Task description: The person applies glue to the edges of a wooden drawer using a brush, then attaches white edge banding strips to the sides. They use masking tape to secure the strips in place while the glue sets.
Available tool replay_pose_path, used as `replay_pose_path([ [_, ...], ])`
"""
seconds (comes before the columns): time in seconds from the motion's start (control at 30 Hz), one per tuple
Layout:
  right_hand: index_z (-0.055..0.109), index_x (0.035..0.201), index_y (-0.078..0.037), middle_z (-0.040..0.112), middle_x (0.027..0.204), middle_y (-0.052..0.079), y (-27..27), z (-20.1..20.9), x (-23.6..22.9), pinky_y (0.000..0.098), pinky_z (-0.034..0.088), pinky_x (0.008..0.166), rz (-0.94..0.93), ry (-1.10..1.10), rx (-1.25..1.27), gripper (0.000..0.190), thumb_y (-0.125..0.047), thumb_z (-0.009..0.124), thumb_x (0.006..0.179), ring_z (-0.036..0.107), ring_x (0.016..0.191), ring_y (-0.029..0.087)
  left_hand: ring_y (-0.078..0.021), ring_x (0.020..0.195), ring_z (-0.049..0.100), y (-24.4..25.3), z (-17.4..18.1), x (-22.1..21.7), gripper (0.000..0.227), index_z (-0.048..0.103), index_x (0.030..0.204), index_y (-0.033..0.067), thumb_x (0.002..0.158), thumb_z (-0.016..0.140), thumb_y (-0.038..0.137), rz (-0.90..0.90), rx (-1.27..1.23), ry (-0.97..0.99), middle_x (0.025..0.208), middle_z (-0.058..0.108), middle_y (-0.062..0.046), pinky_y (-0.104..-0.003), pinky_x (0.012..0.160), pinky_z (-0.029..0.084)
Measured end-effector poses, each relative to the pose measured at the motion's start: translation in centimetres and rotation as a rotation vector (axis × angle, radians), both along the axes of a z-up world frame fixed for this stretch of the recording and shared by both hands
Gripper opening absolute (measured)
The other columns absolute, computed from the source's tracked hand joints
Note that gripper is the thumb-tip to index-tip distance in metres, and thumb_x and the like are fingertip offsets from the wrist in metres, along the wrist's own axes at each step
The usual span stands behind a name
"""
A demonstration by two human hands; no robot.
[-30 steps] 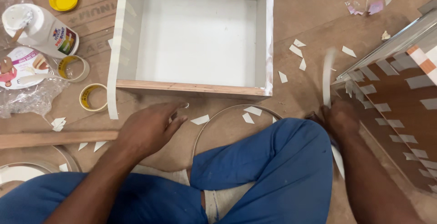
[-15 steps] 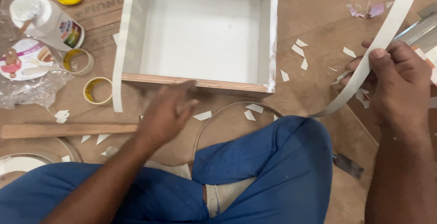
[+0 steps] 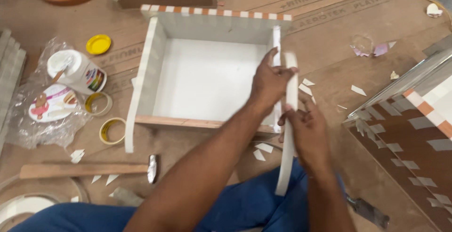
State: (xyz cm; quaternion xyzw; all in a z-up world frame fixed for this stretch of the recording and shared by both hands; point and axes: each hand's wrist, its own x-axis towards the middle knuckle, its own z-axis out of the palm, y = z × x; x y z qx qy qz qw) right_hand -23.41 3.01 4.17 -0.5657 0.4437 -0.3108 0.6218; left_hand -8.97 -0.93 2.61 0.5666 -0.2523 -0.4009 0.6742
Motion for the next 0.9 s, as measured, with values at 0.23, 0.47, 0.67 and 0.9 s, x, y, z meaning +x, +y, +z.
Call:
replay_pose_path([
  [0.23, 0.059, 0.141, -0.008, 0.072, 0.094, 0.011, 1.0, -2.1, 0.3, 0.0328, 0.051, 0.055, -0.078, 0.264, -0.237, 0.05, -0.02, 0.067, 0.093, 0.064, 0.063, 0.018, -0.0163, 0.079, 0.071, -8.0, -4.8, 4.3, 0.067, 0.047, 0.15, 0.0024, 0.088, 0.074, 0.012, 0.061, 0.119, -0.17, 0.099, 0.075, -0.014, -0.031, 0.069, 0.058],
  [0.47, 0.058, 0.144, -0.009, 0.067, 0.107, 0.02, 0.0, -3.3, 1.1, 0.0447, 0.054, 0.081, -0.093, 0.538, -0.414, 0.052, -0.024, 0.066, 0.095, 0.069, 0.093, 0.034, -0.0143, 0.074, 0.065, -9.4, -7.8, 5.5, 0.064, 0.053, 0.146, 0.0092, 0.088, 0.077, 0.016, 0.022, 0.068, -0.489, 0.1, 0.074, -0.006, -0.031, 0.071, 0.056],
  [0.67, 0.055, 0.148, -0.013, 0.066, 0.106, 0.015, 0.6, -3.3, 2.0, 0.044, 0.057, 0.078, -0.053, 0.522, -0.222, 0.058, -0.026, 0.063, 0.091, 0.072, 0.086, 0.031, -0.0172, 0.076, 0.062, -9.5, -8.7, 5.8, 0.057, 0.059, 0.143, 0.0111, 0.091, 0.078, 0.024, 0.011, 0.176, -0.693, 0.095, 0.071, -0.009, -0.033, 0.074, 0.055],
  [0.9, 0.054, 0.143, -0.008, 0.065, 0.104, 0.015, 0.2, -3.5, 1.9, 0.0446, 0.056, 0.079, -0.028, 0.595, -0.294, 0.055, -0.025, 0.064, 0.092, 0.07, 0.09, 0.031, -0.0326, 0.112, 0.06, -8.9, -8.0, 5.3, 0.043, 0.064, 0.131, 0.0124, 0.091, 0.072, 0.026, 0.066, 0.305, -1.053, 0.125, 0.059, -0.018, -0.043, 0.093, 0.052],
])
